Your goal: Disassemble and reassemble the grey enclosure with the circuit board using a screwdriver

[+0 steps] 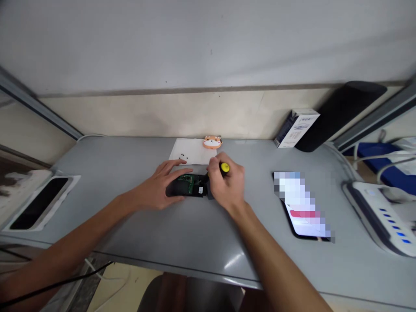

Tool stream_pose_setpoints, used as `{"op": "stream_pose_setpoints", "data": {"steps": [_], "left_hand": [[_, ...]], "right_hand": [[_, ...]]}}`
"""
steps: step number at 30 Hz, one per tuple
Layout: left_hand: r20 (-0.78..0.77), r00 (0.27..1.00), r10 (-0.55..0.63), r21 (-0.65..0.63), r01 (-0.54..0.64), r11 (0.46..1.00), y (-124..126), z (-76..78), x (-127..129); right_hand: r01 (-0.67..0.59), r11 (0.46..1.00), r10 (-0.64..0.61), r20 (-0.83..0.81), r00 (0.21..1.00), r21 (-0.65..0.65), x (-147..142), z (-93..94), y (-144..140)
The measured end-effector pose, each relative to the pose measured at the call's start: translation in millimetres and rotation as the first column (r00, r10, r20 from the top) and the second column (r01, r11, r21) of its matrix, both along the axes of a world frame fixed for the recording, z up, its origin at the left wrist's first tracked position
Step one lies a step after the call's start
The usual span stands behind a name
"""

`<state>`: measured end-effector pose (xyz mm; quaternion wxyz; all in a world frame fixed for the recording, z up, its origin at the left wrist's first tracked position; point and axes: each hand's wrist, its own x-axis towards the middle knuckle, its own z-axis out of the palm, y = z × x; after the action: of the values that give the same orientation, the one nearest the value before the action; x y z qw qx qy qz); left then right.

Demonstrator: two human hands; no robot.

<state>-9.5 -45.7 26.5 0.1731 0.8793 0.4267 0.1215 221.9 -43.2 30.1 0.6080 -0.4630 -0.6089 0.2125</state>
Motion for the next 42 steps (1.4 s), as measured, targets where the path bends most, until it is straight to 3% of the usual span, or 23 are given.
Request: {"op": "stream_pose_setpoints", "data": {"steps": [5, 8, 19, 24, 28, 34, 42], "left_hand": [[0.004, 1.0, -0.004, 0.003, 0.004, 1.0, -3, -1.3, 3], [-0.011, 1.0, 0.003, 0.008, -0.003, 1.0, -5, 1.6, 1], [0.058, 0.998, 0.032, 0.127, -0.039, 0.991, -3, -7.3, 5], [0.025, 0.999, 0.047, 0.186, -0.051, 0.981, 30, 3.9, 12], [-0.043, 0.999, 0.029, 0.221, -0.018, 0.975, 67, 10.2, 28], [-0.084, 0.996, 0.015, 0.24, 0.005, 0.971, 98, -0.2, 50], [-0.116, 0.993, -0.031, 0.144, 0.047, 0.988, 102, -8.9, 46]], "right_hand": [[-0.137, 0.987, 0.143, 0.069, 0.987, -0.081, -7, -5.4, -5], [-0.158, 0.983, 0.163, 0.048, 0.985, -0.095, -8, -6.2, -6], [0.046, 0.994, -0.065, -0.196, 0.978, -0.101, -3, -3.3, 9], [0.18, 0.968, -0.227, -0.308, 0.924, -0.173, 5, -9.8, 21], [0.206, 0.953, -0.271, -0.317, 0.909, -0.223, 11, -8.4, 25], [0.153, 0.979, -0.18, -0.216, 0.96, -0.136, 6, 0.0, 16], [0.058, 0.997, -0.062, -0.072, 0.996, -0.06, 1, 0.4, 9]]}}
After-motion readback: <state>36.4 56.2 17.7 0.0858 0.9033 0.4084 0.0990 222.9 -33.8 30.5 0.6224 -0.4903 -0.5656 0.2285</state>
